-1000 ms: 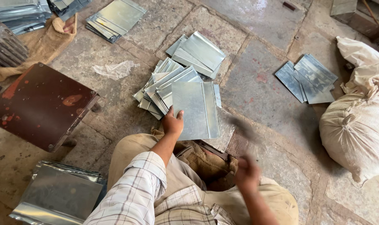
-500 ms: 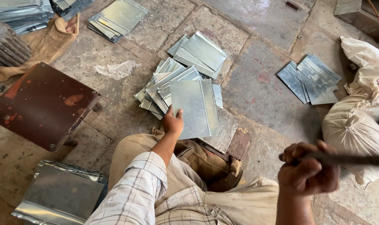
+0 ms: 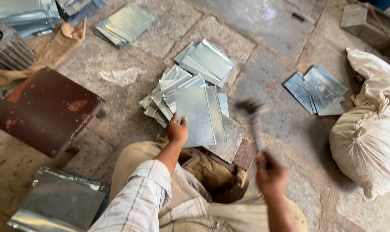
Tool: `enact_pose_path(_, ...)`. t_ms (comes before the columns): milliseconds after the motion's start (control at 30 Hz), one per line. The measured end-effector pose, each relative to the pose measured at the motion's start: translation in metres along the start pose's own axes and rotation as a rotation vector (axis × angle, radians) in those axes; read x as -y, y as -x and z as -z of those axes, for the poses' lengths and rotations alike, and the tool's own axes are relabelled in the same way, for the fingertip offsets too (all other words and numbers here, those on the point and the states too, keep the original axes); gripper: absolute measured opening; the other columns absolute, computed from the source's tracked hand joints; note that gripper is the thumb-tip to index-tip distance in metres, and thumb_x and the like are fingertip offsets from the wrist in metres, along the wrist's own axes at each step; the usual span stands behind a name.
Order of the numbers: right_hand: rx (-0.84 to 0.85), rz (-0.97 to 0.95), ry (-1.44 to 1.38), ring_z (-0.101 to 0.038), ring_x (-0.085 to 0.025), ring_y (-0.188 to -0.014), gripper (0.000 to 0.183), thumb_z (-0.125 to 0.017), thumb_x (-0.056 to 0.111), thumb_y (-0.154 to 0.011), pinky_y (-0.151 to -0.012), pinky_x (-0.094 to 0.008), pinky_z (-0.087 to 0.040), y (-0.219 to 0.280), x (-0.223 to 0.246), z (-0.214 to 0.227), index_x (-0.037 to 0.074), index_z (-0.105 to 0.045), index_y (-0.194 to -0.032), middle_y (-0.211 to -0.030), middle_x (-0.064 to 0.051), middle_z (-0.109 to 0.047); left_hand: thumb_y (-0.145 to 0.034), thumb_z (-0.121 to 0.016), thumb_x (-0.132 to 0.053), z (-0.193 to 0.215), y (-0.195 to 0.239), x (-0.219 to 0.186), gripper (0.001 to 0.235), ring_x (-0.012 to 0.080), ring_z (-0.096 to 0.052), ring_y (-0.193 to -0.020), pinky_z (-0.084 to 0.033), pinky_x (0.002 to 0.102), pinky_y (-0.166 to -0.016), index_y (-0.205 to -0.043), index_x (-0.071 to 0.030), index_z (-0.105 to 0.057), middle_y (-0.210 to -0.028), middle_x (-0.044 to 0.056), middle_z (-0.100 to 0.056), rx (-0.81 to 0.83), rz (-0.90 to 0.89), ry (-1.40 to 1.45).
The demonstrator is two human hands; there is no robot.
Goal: The person uses a hammer to flatten and straighten thin metal sheets by striking them against a small anvil while sitting on the floor.
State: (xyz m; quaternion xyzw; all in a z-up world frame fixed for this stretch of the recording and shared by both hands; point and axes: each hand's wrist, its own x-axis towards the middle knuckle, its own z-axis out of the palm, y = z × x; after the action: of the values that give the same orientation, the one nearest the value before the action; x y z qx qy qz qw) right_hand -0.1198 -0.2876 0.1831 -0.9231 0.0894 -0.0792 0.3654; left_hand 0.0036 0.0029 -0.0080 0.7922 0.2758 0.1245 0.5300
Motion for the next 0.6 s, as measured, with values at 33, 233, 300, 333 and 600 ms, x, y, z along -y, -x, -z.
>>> enact_pose_path(33, -0.081, 0.252, -0.208, -0.055, -0.012, -0.057, 0.031, -0.064, 0.027, -0.108, -0.053, -0.028, -0.044, -0.002, 0.013, 0.021, -0.002, -0.071, -0.118, -0.074, -0.008, -0.069, -0.091, -0.073, -0.029, 0.0, 0.003, -0.001, 0.05, 0.0423, -0.069, -0.106, -0.055, 0.045, -0.09, -0.134, -0.005, -0.063, -0.117, 0.024, -0.072, -0.002, 0.003, -0.01)
enact_pose_path(233, -0.469, 0.787, -0.578, -0.061, -0.003, -0.057, 0.036, -0.044, 0.031, -0.109, -0.055, -0.024, -0.049, 0.0, 0.032, 0.055, 0.002, -0.06, -0.123, -0.076, -0.005, -0.066, -0.09, -0.072, -0.029, 0.006, -0.002, -0.013, 0.051, 0.041, -0.07, -0.105, -0.056, 0.044, -0.089, -0.135, -0.006, -0.063, -0.116, 0.023, -0.073, 0.008, 0.056, -0.004)
enact_pose_path(300, -0.094, 0.662, -1.118, -0.065, -0.015, -0.071, 0.039, -0.043, 0.037, -0.112, -0.063, -0.028, -0.053, 0.013, 0.013, 0.023, 0.006, -0.066, -0.117, -0.087, -0.009, -0.068, -0.09, -0.072, -0.029, 0.006, 0.001, -0.009, 0.052, 0.0407, -0.07, -0.106, -0.056, 0.044, -0.09, -0.136, -0.007, -0.063, -0.117, 0.023, -0.073, 0.013, 0.081, 0.0)
enact_pose_path(333, -0.032, 0.583, -1.113, -0.061, -0.015, -0.067, 0.042, -0.036, 0.033, -0.113, -0.061, -0.026, -0.05, 0.02, 0.005, -0.002, 0.005, -0.068, -0.116, -0.086, -0.008, -0.069, -0.09, -0.073, -0.029, 0.004, 0.0, -0.009, 0.054, 0.0409, -0.07, -0.107, -0.056, 0.044, -0.09, -0.137, -0.006, -0.062, -0.118, 0.024, -0.072, 0.001, 0.074, -0.008)
enact_pose_path(600, 0.14, 0.036, -0.147, -0.064, -0.014, -0.057, 0.034, -0.069, 0.02, -0.094, -0.052, -0.026, -0.052, 0.038, -0.006, -0.038, -0.004, -0.067, -0.118, -0.074, -0.009, -0.075, -0.092, -0.074, -0.031, -0.001, -0.007, 0.002, 0.056, 0.0407, -0.068, -0.114, -0.055, 0.043, -0.095, -0.138, -0.003, -0.06, -0.125, 0.025, -0.069, -0.026, 0.052, -0.029)
